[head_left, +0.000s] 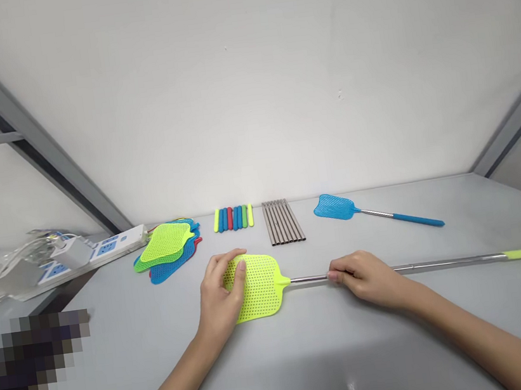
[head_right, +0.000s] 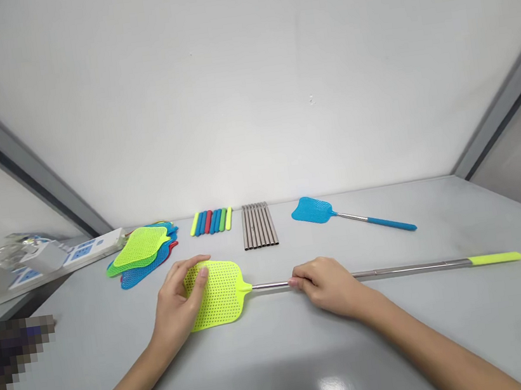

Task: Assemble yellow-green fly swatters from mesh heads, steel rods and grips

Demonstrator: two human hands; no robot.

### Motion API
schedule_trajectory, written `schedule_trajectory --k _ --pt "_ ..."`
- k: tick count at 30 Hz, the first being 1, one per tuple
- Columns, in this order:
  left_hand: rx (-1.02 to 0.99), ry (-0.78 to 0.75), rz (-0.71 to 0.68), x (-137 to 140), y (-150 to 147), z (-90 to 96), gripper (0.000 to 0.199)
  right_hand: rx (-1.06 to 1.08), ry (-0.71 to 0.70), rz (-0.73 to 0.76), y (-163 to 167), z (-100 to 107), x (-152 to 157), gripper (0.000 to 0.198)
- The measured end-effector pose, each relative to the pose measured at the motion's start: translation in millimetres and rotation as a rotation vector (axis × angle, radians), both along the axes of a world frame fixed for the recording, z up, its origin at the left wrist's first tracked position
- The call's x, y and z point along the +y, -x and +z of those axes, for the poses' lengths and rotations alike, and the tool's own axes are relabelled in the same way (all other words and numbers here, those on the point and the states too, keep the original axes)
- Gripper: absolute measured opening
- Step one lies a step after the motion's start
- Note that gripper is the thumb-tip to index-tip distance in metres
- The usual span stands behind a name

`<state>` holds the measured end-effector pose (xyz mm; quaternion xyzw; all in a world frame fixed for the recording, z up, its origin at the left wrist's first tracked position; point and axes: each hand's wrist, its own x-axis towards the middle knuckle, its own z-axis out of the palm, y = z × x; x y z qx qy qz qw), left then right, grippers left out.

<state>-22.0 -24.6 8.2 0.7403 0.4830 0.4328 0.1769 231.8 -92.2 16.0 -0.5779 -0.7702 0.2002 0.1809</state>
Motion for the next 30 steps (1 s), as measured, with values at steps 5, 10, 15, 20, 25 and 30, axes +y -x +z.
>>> schedule_trajectory --k 5,10,15,20,25,30 --pt "0.013 0.002 -0.033 -1.4 -2.0 -1.1 0.023 0.015 0.034 0.011 -2.4 -2.0 1.2 0.032" --pt "0.013 0.081 -0.021 3.7 -3.0 -1.1 0.024 0.065 0.048 0.004 -0.8 -1.2 0.1 0.026" --pt "-0.004 0.106 -0.012 3.1 -2.9 0.7 0.025 0.14 0.024 -0.049 1.2 0.0 -1.3 0.023" --pt "0.032 0.075 -0.058 -1.2 -4.8 -1.3 0.027 0.117 0.01 -0.025 -1.4 -1.1 -0.7 0.024" --pt "0.061 0.046 -0.103 -4.3 -6.5 -2.6 0.024 0.064 0.022 0.021 -3.5 -2.9 1.0 0.023" --pt "0.048 0.031 -0.141 -4.7 -5.3 -3.0 0.023 0.039 0.034 0.03 -3.6 -3.1 2.0 0.026"
